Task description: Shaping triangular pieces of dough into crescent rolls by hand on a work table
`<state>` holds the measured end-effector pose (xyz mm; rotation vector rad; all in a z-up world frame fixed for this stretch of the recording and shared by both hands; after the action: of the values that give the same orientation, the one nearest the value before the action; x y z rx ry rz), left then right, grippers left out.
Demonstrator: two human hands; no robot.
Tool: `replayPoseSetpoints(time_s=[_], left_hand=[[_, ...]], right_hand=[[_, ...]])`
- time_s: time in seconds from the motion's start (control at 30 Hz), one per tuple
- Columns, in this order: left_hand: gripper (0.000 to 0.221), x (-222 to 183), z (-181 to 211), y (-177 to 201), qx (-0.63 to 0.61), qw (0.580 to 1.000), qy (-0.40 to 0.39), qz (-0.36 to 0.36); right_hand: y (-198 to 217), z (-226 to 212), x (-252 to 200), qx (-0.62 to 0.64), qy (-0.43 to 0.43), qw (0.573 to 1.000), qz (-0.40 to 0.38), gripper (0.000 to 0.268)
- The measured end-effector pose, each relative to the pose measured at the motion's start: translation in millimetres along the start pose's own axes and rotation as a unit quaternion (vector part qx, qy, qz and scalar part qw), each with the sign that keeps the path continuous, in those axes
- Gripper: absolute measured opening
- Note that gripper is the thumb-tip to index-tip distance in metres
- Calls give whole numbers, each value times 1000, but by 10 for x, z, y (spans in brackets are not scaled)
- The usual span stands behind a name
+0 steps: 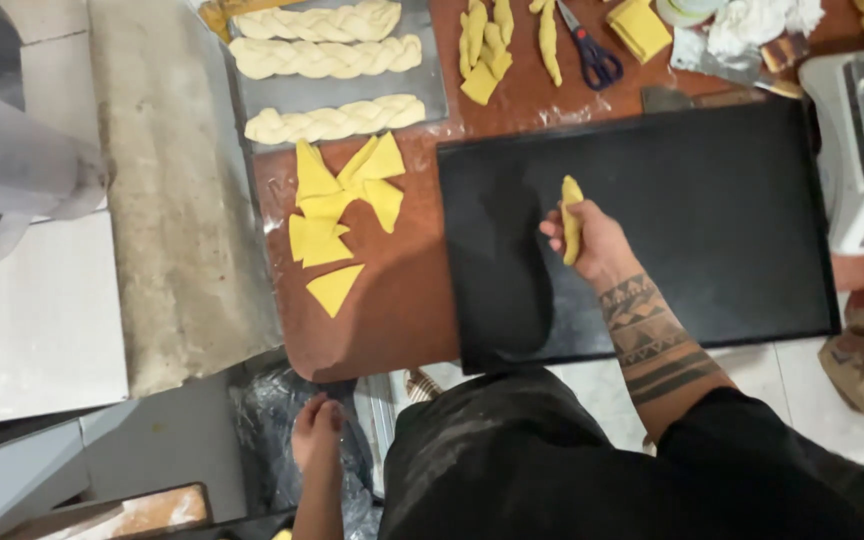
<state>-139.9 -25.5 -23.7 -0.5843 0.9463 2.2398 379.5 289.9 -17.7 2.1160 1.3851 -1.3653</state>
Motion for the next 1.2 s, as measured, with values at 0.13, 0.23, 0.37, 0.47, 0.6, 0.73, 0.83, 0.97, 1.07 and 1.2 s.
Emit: replayPoseSetpoints(time_s=[0.13, 0.23, 0.37, 0.47, 0.6, 0.73, 0.83, 0.97, 1.07, 1.2], left_hand=[[34, -185, -133, -72, 40, 999, 18, 30], [40, -501, -56, -201, -11, 997, 62, 45], [53, -934, 75, -298, -92, 987, 111, 64], [47, -806, -316, -212, -136, 982, 109, 67], [40, -908, -561, -158, -159, 970, 151, 102], [48, -930, -673, -323, 76, 986, 142, 47], [47, -445, -834, -634, 144, 988, 56, 18], [45, -404, 502, -847, 235, 957, -168, 18], [38, 163, 980, -797, 233, 945, -213, 83], [45, 801, 1387, -1021, 206, 962, -160, 82]], right_hand=[[-290, -941, 407, -34, 122, 991, 35, 13], [-774, -1567, 802, -58, 160, 985, -3, 21], [-647, -2544, 1732, 66, 275, 956, -76, 17], [-660, -3122, 185, 294, 336, 888, -107, 104], [-309, -2709, 324, 316, 311, 889, -111, 115], [-324, -1593, 220, -190, 417, 889, -4, 26], [-707, -679, 81, -412, 560, 718, -41, 9], [-1338, 663, -419, -508, 464, 672, -274, 18], [-1513, 1151, -553, -571, 377, 640, -351, 21], [-1539, 1063, -716, -569, 354, 680, -299, 20]])
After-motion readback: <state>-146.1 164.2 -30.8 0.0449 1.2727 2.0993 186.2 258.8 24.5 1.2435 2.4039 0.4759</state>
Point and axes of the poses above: each hand's wrist, its own x-axis towards the middle knuckle, its own y-axis out of the back of the hand, z = x × y, the point moved 10 cm from there along x, towards the middle knuckle, and after that the axes turned 2 degrees about z, right-handed, at the moved point
